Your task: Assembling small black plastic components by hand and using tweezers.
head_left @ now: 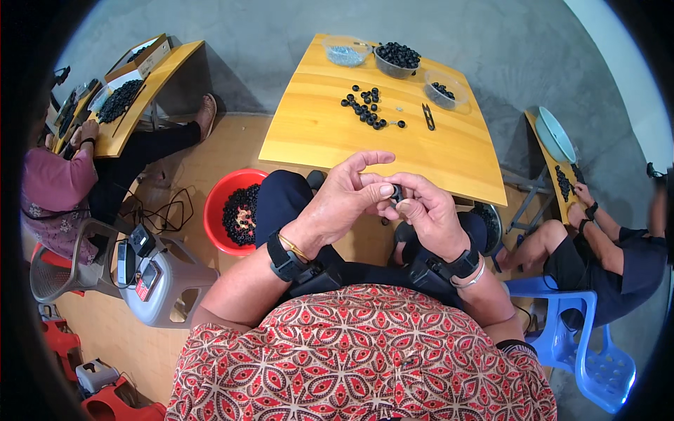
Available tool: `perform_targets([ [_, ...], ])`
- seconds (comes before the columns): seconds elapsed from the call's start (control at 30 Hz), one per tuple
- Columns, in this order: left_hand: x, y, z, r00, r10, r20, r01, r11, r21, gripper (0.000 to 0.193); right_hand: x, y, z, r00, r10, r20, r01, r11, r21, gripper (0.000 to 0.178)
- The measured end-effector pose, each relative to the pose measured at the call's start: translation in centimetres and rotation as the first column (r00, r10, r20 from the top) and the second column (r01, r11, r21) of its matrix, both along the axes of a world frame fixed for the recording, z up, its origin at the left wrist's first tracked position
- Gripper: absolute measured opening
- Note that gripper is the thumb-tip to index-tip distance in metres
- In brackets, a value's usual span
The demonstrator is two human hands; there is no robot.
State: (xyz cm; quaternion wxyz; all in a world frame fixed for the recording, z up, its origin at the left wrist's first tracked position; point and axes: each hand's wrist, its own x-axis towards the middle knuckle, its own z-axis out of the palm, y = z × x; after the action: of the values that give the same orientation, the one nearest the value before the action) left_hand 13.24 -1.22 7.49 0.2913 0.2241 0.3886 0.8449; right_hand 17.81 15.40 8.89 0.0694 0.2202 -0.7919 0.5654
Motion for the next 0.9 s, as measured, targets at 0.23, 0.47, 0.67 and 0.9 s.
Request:
perform_targets([
  [0.23, 0.6, 0.5, 0.5, 0.997, 0.059, -0.051, -0.06, 0.998, -0.034, 0.037, 0.1, -0.6, 0.3, 0.999, 0.027, -0.028, -0.028, 0.998, -0.054, 0.026],
  [0.47, 0.5, 0.3, 0.3, 0.995, 0.094, -0.043, -0.098, 0.987, -0.128, 0.035, -0.2, -0.4, 0.1, 0.995, 0.057, -0.078, -0.047, 0.991, 0.129, 0.033],
  [0.67, 0.6, 0.6, 0.3, 0.99, 0.118, -0.075, -0.132, 0.967, -0.218, 0.04, -0.4, -0.5, 0.4, 0.984, 0.093, -0.153, -0.051, 0.963, 0.263, 0.032],
  [0.9, 0.4, 0.5, 1.1, 0.996, 0.091, 0.021, -0.084, 0.972, -0.218, 0.035, -0.4, 0.0, 1.4, 0.985, 0.085, -0.149, -0.036, 0.953, 0.302, 0.026],
])
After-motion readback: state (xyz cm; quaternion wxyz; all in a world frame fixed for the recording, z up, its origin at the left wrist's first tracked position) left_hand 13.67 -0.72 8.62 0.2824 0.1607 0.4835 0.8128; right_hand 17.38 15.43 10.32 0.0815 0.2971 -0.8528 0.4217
